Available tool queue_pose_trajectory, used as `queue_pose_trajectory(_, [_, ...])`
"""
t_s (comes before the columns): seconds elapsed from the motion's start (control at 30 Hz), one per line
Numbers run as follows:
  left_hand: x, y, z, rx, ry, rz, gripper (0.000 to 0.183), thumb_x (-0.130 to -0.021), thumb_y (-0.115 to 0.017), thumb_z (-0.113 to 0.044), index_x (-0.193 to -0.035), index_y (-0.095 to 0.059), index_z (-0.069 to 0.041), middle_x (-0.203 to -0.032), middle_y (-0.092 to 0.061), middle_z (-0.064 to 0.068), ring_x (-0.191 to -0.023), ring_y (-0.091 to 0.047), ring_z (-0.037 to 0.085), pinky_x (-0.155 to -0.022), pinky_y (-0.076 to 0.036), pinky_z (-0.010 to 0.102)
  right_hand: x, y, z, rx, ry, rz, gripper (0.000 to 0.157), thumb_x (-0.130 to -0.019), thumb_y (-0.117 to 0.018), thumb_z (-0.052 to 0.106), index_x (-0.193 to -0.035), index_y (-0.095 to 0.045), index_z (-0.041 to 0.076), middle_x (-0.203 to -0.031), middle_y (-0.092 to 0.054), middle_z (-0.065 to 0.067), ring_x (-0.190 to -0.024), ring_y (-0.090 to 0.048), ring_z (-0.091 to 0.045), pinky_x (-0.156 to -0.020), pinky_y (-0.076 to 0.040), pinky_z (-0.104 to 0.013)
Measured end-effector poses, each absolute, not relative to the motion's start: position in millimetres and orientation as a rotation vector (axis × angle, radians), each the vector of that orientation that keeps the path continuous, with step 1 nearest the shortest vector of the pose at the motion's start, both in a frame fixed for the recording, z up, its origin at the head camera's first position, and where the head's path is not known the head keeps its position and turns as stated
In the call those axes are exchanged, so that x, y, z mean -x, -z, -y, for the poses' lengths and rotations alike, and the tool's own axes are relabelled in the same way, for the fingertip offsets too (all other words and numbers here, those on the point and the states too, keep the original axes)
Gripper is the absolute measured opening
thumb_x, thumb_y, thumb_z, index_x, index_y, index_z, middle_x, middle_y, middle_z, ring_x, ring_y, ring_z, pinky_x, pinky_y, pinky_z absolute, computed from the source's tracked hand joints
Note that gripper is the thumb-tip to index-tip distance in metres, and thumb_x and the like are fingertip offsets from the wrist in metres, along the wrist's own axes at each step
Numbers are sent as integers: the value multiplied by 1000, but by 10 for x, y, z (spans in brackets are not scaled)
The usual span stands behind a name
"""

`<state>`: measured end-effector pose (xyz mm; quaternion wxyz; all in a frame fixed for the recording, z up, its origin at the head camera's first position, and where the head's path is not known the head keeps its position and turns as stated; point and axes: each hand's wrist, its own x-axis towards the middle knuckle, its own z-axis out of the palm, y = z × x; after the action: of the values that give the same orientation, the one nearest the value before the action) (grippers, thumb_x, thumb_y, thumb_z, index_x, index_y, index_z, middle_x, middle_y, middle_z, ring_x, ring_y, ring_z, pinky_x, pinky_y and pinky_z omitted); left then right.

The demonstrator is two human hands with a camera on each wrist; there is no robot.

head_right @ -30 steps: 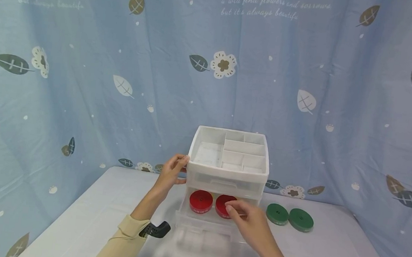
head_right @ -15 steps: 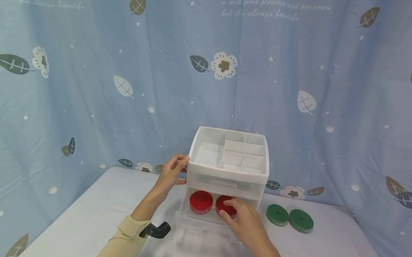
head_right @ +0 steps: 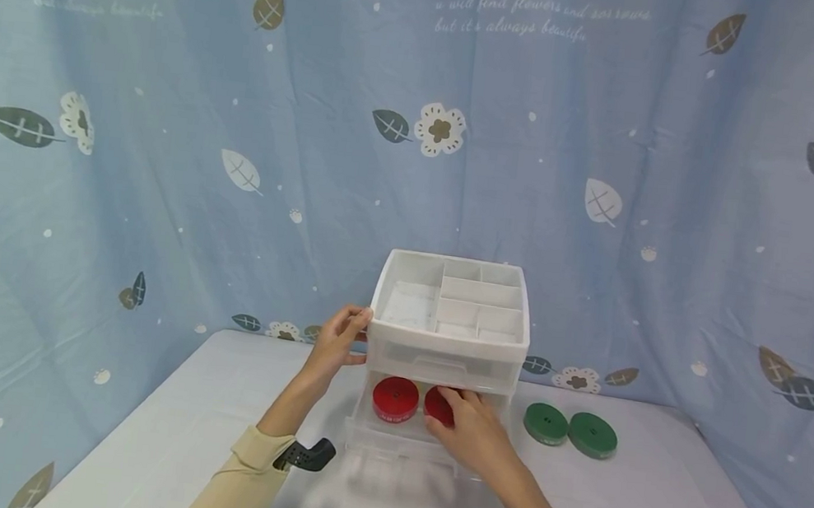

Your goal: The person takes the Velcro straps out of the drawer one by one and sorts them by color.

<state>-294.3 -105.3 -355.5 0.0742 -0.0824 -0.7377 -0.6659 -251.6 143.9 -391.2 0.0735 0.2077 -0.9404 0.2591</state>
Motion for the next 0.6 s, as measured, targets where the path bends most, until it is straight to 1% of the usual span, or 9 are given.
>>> queue_pose_trajectory(0.13, [2943, 3561, 1064, 266, 1996, 2210, 35, -100, -55, -43, -120, -59, -15, -118, -62, 11, -99, -60, 17, -84, -59, 48, 2555, 3913, -1421, -612, -811, 2855, 55, -89, -72, 32, -135, -58, 5, -137, -57, -17, -125, -55, -38, -100, -48, -57])
queue_pose_trajectory(0.27, [2946, 3567, 1068, 274, 1989, 2213, 35, -100, -54, -43, -120, -59, -15, -118, -61, 11, -100, -61, 17, -84, -59, 47, 2583, 3929, -1399, -569, -808, 2894, 53, -88, -72, 33, -132, -61, 5, -134, -60, -14, -122, -57, -35, -101, -48, -56])
queue_pose_trajectory(0.47, [2951, 3578, 1065, 275, 1993, 2215, 36, -100, -55, -42, -121, -59, -14, -119, -62, 11, -99, -61, 17, -83, -59, 47, 2568, 3938, -1372, -511, -737, 2907, 46, -82, -79, 31, -121, -68, 9, -123, -66, -10, -112, -63, -29, -93, -53, -52])
queue_pose_trajectory(0.6, [2950, 3577, 1062, 279, 1992, 2216, 36, -100, -55, -42, -121, -59, -14, -118, -62, 11, -99, -61, 17, -84, -59, 48, 2539, 3915, -1346, -488, -708, 2894, 42, -77, -83, 27, -113, -71, 11, -116, -69, -9, -105, -64, -26, -88, -55, -50])
